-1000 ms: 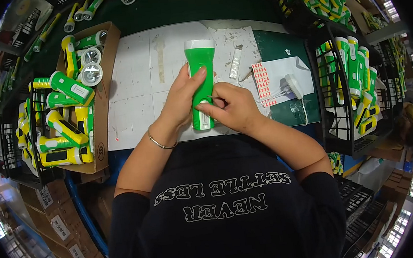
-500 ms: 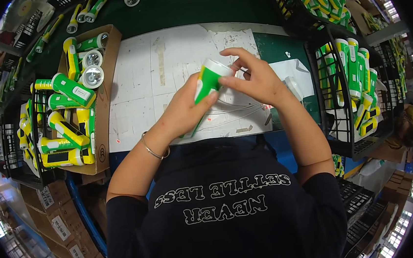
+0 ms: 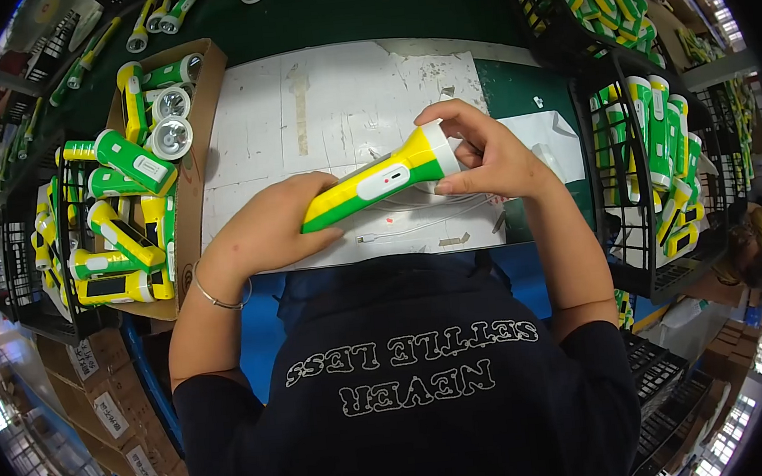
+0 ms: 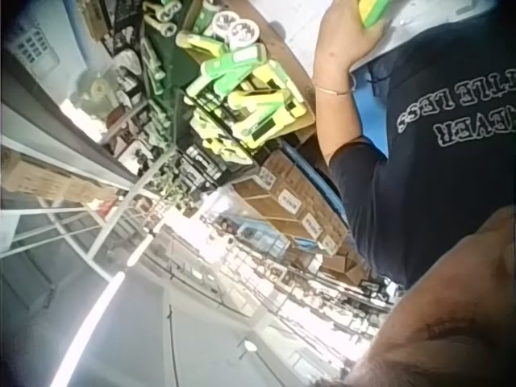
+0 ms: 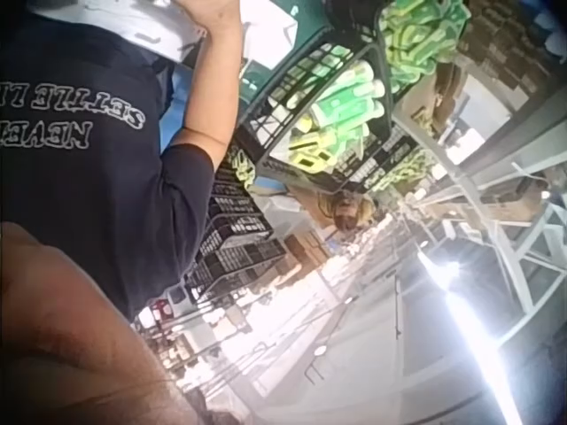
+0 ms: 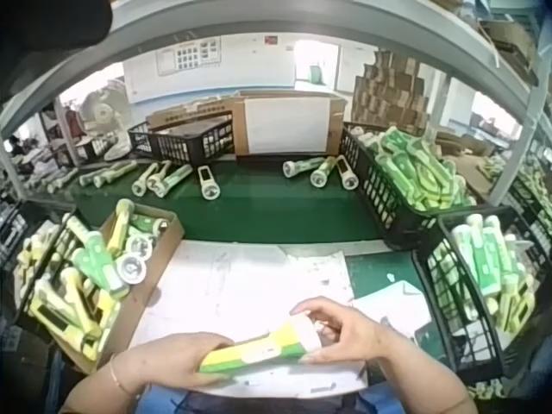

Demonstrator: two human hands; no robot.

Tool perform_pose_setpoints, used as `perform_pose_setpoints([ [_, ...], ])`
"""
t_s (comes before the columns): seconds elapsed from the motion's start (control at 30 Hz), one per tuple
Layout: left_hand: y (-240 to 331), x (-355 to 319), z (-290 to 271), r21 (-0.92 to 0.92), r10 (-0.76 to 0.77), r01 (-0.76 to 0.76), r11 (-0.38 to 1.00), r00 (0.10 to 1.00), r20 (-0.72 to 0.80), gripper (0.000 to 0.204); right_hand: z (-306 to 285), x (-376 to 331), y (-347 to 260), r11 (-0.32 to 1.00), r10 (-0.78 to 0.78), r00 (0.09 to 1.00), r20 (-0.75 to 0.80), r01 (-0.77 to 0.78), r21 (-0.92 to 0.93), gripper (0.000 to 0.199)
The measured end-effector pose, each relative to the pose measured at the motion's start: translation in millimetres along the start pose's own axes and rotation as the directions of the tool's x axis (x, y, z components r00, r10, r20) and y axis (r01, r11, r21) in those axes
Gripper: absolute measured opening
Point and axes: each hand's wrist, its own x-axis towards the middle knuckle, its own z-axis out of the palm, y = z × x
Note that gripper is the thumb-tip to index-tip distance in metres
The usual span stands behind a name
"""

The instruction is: Assembling and quality testing handheld flashlights on a factory production line.

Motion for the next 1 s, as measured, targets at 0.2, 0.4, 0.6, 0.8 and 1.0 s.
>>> perform_pose_setpoints([
  [0.2, -2.4, 22.8, 31.2, -0.485, -0.053, 0.035, 0.874, 0.998, -0.023, 0.062, 28.8, 21.0, 14.7, 0.977, 0.007, 1.0, -0.018, -0.003, 0.212, 0.057],
  [0.4, -8.9, 23.6, 46.8, -0.752, -0.186, 0.167, 0.638, 0.981, 0.059, 0.074, 66.9, 43.0, 70.0, 0.634, -0.195, 0.933, -0.302, -0.115, -0.764, 0.025],
  [0.6, -18.4, 34.3, 62.5, -0.621, -0.284, 0.092, 0.779, 0.934, -0.216, 0.074, 45.8, 30.4, 46.8, 0.951, -0.044, 0.951, -0.305, -0.053, -0.304, 0.022],
  [0.8, -4.1, 45.1, 65.2, -0.507, -0.208, 0.053, 0.861, 0.945, -0.255, 0.074, 35.8, 25.0, 44.3, 0.983, 0.145, 0.979, -0.142, -0.126, 0.134, 0.018],
  [1.0, 6.3, 42.4, 65.4, -0.217, -0.126, 0.027, 0.976, 0.88, -0.458, 0.073, 36.5, 24.1, 38.3, 0.965, 0.194, 0.971, -0.138, -0.163, 0.207, 0.019],
])
